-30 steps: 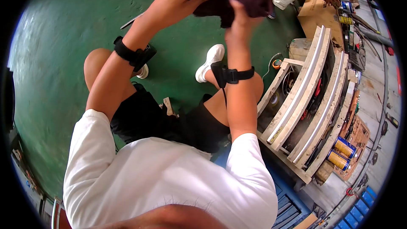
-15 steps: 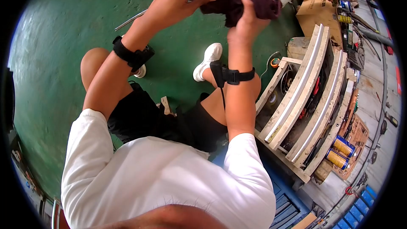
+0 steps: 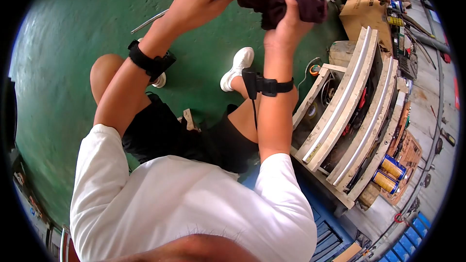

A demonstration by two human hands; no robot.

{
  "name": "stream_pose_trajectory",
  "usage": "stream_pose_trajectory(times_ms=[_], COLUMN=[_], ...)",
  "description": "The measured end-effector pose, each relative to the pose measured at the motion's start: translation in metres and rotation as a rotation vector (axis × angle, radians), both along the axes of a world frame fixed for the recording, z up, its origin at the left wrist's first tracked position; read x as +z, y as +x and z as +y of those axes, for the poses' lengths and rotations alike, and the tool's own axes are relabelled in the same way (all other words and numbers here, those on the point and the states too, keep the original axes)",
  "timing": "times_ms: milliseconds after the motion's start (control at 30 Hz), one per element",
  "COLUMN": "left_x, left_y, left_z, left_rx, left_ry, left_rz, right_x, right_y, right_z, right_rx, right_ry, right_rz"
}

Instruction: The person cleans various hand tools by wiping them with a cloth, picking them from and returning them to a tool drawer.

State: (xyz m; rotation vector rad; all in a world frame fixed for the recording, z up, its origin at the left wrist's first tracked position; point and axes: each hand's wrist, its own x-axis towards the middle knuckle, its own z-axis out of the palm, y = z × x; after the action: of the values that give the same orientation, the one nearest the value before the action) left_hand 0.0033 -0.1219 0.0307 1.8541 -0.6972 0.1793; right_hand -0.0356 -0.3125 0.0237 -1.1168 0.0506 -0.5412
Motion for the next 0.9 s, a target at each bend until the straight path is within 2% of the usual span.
stream_pose_trajectory(times_ms=[100, 233, 333, 433, 500, 633, 833, 900], left_x=[0.000, 0.003, 0.007, 0.004, 0.000, -0.003, 0.002, -0.002], left_y=[0.000, 0.004, 0.004, 0.005, 0.006, 0.005, 0.003, 0.002], left_z=[-0.002, 0.004, 0.010, 0.010, 0.009, 0.013, 0.013, 0.011], left_rx=[0.007, 0.038, 0.054, 0.046, 0.032, 0.112, 0.121, 0.130], left_ry=[-0.005, 0.056, 0.082, -0.041, -0.043, 0.078, 0.064, 0.005], left_rz=[0.140, 0.089, 0.083, 0.064, 0.007, -0.077, -0.014, -0.114], right_x=[-0.023, -0.027, -0.013, 0.003, -0.001, -0.019, -0.011, -0.010], right_y=[0.003, 0.002, 0.004, 0.002, 0.001, 0.006, 0.008, 0.005], right_z=[0.012, 0.035, 0.021, 0.005, 0.020, 0.037, 0.007, 0.007], right_rx=[-0.099, -0.019, -0.131, -0.006, -0.111, -0.026, -0.050, -0.011], right_ry=[-0.069, -0.187, -0.065, 0.020, -0.106, -0.151, -0.138, -0.021], right_rz=[0.061, -0.027, 0.071, 0.016, 0.068, -0.002, -0.020, 0.023])
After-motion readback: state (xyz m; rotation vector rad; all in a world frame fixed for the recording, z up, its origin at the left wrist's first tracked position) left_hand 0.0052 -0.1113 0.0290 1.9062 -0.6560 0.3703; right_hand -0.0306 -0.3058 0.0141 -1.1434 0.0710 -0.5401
